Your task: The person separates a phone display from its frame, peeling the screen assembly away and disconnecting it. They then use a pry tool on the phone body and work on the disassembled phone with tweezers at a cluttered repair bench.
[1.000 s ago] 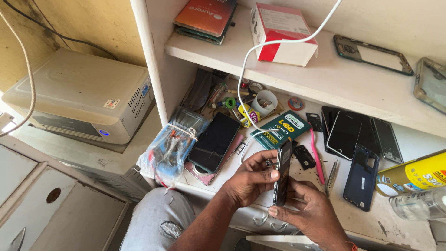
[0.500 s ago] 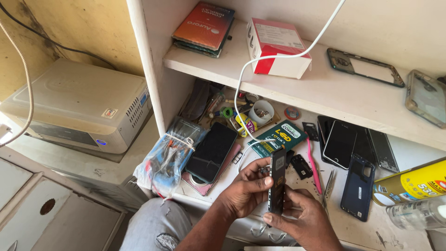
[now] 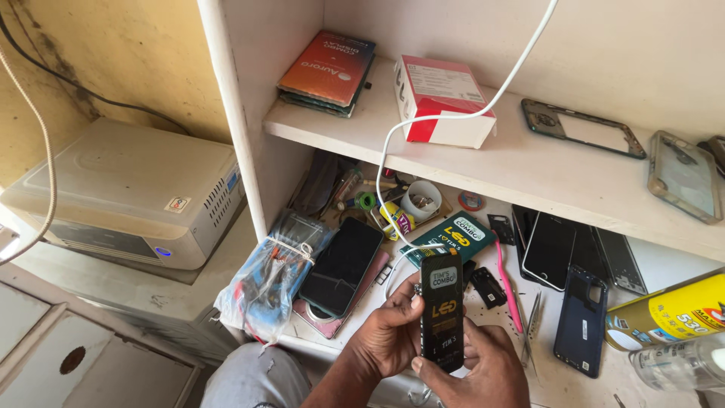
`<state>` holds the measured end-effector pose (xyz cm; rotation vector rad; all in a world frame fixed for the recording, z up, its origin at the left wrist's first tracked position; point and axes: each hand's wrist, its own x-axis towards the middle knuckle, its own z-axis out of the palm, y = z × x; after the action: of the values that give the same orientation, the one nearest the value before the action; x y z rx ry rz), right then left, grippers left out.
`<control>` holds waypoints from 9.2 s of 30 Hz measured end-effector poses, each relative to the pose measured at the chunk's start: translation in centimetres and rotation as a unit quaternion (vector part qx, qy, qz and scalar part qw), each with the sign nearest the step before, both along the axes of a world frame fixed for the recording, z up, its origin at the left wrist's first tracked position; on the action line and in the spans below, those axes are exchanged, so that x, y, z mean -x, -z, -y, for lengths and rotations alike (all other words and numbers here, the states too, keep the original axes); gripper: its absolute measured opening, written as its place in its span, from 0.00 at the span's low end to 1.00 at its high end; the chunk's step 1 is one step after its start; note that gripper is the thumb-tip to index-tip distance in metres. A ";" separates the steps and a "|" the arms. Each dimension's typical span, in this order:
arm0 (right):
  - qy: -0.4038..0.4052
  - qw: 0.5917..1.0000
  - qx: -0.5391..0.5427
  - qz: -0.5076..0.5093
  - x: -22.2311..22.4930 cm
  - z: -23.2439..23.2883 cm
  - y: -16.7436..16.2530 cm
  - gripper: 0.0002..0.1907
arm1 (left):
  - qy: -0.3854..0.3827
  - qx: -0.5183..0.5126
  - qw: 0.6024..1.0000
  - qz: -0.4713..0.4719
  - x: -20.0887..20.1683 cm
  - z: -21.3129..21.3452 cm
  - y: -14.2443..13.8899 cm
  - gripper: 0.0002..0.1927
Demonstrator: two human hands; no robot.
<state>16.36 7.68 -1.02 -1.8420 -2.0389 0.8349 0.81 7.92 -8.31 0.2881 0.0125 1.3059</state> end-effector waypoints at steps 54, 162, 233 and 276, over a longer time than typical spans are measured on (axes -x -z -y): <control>0.041 0.951 -0.304 0.032 -0.4 1.4 6.3 0.51 | 0.016 0.090 0.995 0.042 0.1 -0.4 -0.6 0.42; -0.039 0.926 -0.360 -0.101 -1.3 4.9 1.5 0.26 | -0.003 0.075 0.996 -0.040 -0.6 -0.8 0.2 0.62; 0.171 0.920 -0.312 -0.164 -8.4 -0.6 6.8 0.16 | -0.066 0.124 0.990 -0.007 -0.4 -1.1 0.6 0.53; 0.067 0.895 -0.159 -0.412 -2.5 3.2 3.5 0.11 | -0.040 0.099 0.994 -0.005 -0.2 -1.0 0.9 0.54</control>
<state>18.88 4.52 -4.48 -1.1345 -1.3785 0.9510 0.99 8.90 -9.21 0.1258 0.1630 1.3723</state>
